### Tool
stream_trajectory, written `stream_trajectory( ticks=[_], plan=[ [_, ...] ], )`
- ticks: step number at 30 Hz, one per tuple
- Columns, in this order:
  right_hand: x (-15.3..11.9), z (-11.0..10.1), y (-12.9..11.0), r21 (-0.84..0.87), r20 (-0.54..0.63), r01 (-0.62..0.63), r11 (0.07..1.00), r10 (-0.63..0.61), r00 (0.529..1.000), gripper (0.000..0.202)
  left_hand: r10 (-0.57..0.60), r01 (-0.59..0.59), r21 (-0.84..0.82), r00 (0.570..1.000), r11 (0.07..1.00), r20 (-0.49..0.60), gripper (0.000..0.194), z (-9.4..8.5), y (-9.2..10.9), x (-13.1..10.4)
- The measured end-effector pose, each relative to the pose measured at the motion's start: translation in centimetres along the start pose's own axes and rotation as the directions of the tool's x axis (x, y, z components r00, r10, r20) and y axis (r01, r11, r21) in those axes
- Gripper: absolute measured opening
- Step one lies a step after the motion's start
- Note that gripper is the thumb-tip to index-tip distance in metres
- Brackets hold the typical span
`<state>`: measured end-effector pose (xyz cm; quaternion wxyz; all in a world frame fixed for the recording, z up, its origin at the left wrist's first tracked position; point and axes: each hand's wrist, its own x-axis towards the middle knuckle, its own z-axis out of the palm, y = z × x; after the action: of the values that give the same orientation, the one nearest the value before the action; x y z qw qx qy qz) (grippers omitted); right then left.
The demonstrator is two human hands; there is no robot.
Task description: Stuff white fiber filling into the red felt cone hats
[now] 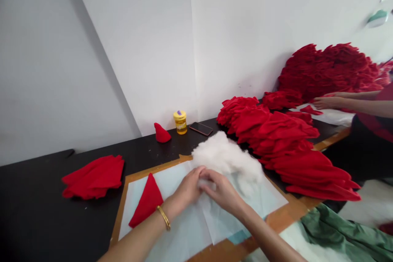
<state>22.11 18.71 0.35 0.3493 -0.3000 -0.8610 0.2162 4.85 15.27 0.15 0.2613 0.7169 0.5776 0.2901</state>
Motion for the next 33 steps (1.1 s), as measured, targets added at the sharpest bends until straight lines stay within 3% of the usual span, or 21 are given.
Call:
stream_trajectory(
  ticks=[2,4,6,8,11,14,17,20,23,26,27,29,31,33],
  plan=[
    [0.1,-2.0,1.2,-0.048,-0.059,0.0,0.999,-0.003,0.998,0.031,0.007,-0.007,0.04,1.0,0.999,0.004,0.046,0.6,-0.2,0.3],
    [1.0,-3.4,2.7,-0.18,-0.087,0.012,0.984,-0.028,0.996,0.043,0.027,-0.028,0.076,1.0,0.997,0.01,0.036,0.9,-0.1,0.3],
    [2.3,-3.6,4.2,-0.389,0.026,0.075,0.918,-0.071,0.997,0.056,0.048,-0.05,0.104,0.999,0.993,0.013,0.029,0.9,0.5,0.0],
    [3.7,-3.0,5.6,-0.475,0.126,0.114,0.872,-0.061,0.99,0.045,0.07,-0.072,0.128,0.997,0.989,0.014,0.026,0.5,1.2,-0.7],
    [5.3,-2.1,7.8,-0.573,0.152,0.073,0.816,0.018,0.988,0.019,0.092,-0.091,0.152,0.996,0.984,0.001,0.03,-1.4,1.8,-3.3],
    [5.9,-2.6,10.0,-0.668,0.083,-0.021,0.744,0.102,0.991,0.023,0.059,-0.045,0.148,0.994,0.988,-0.092,0.039,-5.0,1.4,-7.5],
    [5.9,-3.3,11.8,-0.705,0.018,-0.08,0.705,0.131,0.991,0.019,-0.071,0.053,-0.069,0.949,0.996,-0.308,0.038,-9.1,0.4,-11.3],
    [5.9,-3.5,12.0,-0.696,-0.033,-0.107,0.71,0.117,0.993,0.012,-0.307,0.145,-0.374,0.853,0.916,-0.422,0.038,-11.6,-0.4,-13.5],
    [5.9,-3.5,9.7,-0.673,-0.112,-0.121,0.73,0.061,0.992,0.031,-0.455,0.148,-0.581,0.781,0.8,-0.428,0.039,-11.9,-0.8,-13.9],
    [4.9,-4.1,5.6,-0.636,-0.139,-0.041,0.771,-0.062,0.988,0.055,-0.581,0.061,-0.801,0.722,0.595,-0.376,0.046,-10.9,-0.8,-13.1],
    [4.4,-4.3,4.3,-0.589,-0.104,0.032,0.807,-0.116,0.988,0.053,-0.595,0.053,-0.827,0.721,0.56,-0.356,0.048,-10.5,-0.8,-12.7],
    [3.2,-4.4,2.3,-0.515,-0.048,0.033,0.857,-0.068,0.997,0.043,-0.534,0.138,-0.716,0.763,0.684,-0.364,0.046,-9.5,-0.8,-11.8],
    [1.9,-3.9,1.7,-0.45,-0.005,-0.112,0.886,0.123,0.992,0.041,-0.417,0.237,-0.456,0.839,0.858,-0.349,0.044,-8.4,-1.1,-10.6],
    [0.7,-3.0,2.3,-0.412,0.015,-0.256,0.874,0.287,0.958,0.044,-0.319,0.251,-0.244,0.9,0.937,-0.297,0.049,-6.9,-1.2,-9.3]
  ],
)
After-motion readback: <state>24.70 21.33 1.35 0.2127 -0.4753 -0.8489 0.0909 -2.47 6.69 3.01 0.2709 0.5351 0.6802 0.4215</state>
